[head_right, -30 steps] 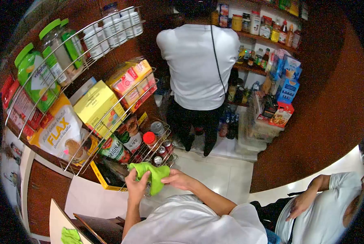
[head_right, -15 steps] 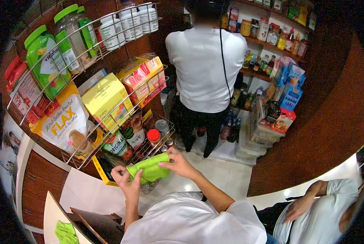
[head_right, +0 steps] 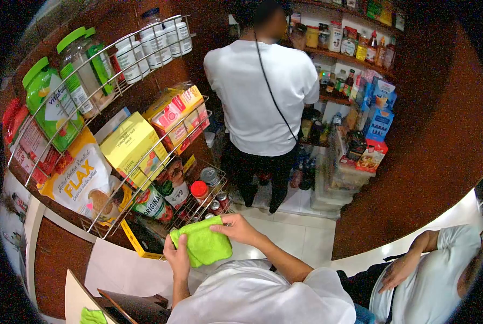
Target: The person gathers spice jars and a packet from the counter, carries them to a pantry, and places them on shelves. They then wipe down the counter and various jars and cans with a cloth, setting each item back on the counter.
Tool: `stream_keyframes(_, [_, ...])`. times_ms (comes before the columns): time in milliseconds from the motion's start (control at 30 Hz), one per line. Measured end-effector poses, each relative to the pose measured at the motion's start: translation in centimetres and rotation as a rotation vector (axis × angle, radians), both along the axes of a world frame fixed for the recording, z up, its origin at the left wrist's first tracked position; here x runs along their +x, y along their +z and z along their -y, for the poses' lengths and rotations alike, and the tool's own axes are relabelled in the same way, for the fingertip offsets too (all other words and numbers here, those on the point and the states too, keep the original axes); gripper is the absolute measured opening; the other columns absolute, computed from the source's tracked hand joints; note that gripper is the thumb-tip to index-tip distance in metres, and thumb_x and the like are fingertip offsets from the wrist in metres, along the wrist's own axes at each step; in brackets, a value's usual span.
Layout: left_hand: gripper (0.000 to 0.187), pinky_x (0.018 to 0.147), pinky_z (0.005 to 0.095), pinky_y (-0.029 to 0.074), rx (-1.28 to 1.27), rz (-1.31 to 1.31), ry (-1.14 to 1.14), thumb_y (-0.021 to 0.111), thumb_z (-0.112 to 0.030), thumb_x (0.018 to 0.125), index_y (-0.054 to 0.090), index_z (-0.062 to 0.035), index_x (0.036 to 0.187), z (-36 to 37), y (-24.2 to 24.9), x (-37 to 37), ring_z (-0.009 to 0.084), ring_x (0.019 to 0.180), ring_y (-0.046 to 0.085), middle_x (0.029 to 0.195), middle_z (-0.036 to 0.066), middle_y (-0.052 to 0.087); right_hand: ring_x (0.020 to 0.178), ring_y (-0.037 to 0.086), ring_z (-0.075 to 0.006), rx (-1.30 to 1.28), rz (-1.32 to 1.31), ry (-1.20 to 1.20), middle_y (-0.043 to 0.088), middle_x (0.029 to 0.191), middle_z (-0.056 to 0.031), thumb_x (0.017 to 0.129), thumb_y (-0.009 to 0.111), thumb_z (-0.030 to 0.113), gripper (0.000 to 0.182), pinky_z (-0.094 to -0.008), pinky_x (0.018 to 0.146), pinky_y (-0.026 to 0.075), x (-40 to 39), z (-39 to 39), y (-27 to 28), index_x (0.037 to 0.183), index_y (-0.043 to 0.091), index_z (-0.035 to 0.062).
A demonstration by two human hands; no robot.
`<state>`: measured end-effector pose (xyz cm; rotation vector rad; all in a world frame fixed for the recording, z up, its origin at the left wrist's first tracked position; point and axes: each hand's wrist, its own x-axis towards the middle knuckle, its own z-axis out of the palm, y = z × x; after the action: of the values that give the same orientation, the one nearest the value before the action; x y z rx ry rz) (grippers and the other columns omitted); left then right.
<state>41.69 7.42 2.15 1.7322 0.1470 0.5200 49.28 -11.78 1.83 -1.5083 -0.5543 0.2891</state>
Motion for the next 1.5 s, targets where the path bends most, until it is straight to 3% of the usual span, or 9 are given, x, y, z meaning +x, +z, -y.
stream_keyframes(133, [0.014,0.068,0.0259,0.043,-0.138,-0.003,0.034,0.058,-0.011,0.086,0.055,0.0024,0.089,0.6,0.5,-0.3,0.0107,0.073,0.05,0.08,0.003,0.057,0.082,0.055,-0.0063,-0.142,0.058,0.017,0.066,0.087,-0.0043,0.086,0.063,0.017,0.023,-0.0231,0.074,0.045,0.0,0.2,0.1,0.098,0.066,-0.0019])
stream_keyframes(300, [0.018,0.068,0.0264,0.042,-0.128,0.015,0.071,0.06,-0.015,0.087,0.056,0.0022,0.087,0.8,0.3,-0.8,0.0115,0.072,0.05,0.079,0.005,0.057,0.076,0.054,-0.0057,-0.057,0.068,0.035,0.065,0.081,-0.0033,0.086,0.064,0.021,0.024,-0.0241,0.068,0.045,0.1,-0.4,-0.4,0.095,0.066,-0.0015])
stream_keyframes(533, [0.027,0.079,0.0286,0.043,-0.18,0.004,0.001,0.063,-0.003,0.081,0.048,0.0021,0.103,0.2,-0.3,-2.2,0.0145,0.084,0.053,0.095,0.008,0.056,0.07,0.053,-0.0055,-0.024,0.074,0.097,0.064,0.073,-0.0065,0.087,0.061,0.03,0.031,-0.0256,0.062,0.045,0.6,-1.9,-1.5,0.093,0.066,-0.0005])
stream_keyframes(567, [0.031,0.081,0.0294,0.043,-0.163,-0.008,0.018,0.063,0.0,0.08,0.045,0.0022,0.106,0.1,-0.3,-2.3,0.0155,0.086,0.053,0.098,0.009,0.056,0.078,0.054,-0.0051,-0.122,0.076,0.127,0.065,0.081,-0.0025,0.089,0.059,0.026,0.03,-0.0249,0.072,0.046,0.9,-1.9,-1.5,0.099,0.064,-0.0023])
stream_keyframes(867, [0.029,0.083,0.0302,0.041,-0.153,-0.02,-0.038,0.062,-0.009,0.085,0.046,0.0035,0.106,-1.0,-1.6,-2.9,0.0165,0.09,0.051,0.1,0.011,0.055,0.069,0.05,-0.0042,-0.112,0.049,0.027,0.061,0.071,-0.001,0.087,0.061,0.029,0.033,-0.0248,0.062,0.045,-0.4,-2.7,-1.4,0.09,0.065,-0.0031])
stream_keyframes(933, [0.028,0.082,0.0302,0.042,-0.142,-0.039,-0.066,0.061,-0.009,0.086,0.047,0.0034,0.106,-1.2,-1.7,-3.1,0.0166,0.089,0.051,0.1,0.011,0.055,0.067,0.049,-0.004,0.004,0.061,-0.049,0.06,0.069,-0.0003,0.087,0.062,0.03,0.033,-0.0242,0.061,0.044,-0.9,-2.4,-1.8,0.09,0.065,-0.0033])
stream_keyframes(1100, [0.021,0.079,0.0286,0.043,-0.104,-0.019,-0.118,0.059,-0.008,0.087,0.051,0.0033,0.103,-1.3,-2.3,-3.1,0.0158,0.087,0.051,0.097,0.01,0.056,0.069,0.051,-0.0038,-0.178,-0.03,-0.053,0.063,0.073,0.0,0.086,0.063,0.029,0.033,-0.0231,0.063,0.045,-1.0,-1.9,-3.1,0.092,0.066,-0.0031])
stream_keyframes(1167, [0.021,0.079,0.028,0.043,-0.116,-0.045,-0.156,0.059,-0.01,0.087,0.052,0.0032,0.102,-1.6,-2.3,-3.1,0.0149,0.086,0.052,0.096,0.009,0.057,0.053,0.041,-0.0057,0.018,0.012,-0.148,0.05,0.053,-0.0012,0.082,0.065,0.035,0.041,-0.0282,0.049,0.039,-1.2,-2.4,-3.8,0.071,0.061,-0.0034])
stream_keyframes(1500, [0.02,0.077,0.0268,0.044,-0.256,-0.075,-0.253,0.059,-0.009,0.087,0.054,0.0036,0.102,-3.0,-3.1,-3.5,0.0128,0.084,0.055,0.094,0.008,0.06,0.061,0.049,-0.0049,0.069,-0.066,-0.147,0.058,0.062,-0.0006,0.082,0.066,0.031,0.034,-0.0259,0.055,0.043,-2.3,-3.0,-2.9,0.08,0.066,-0.0026])
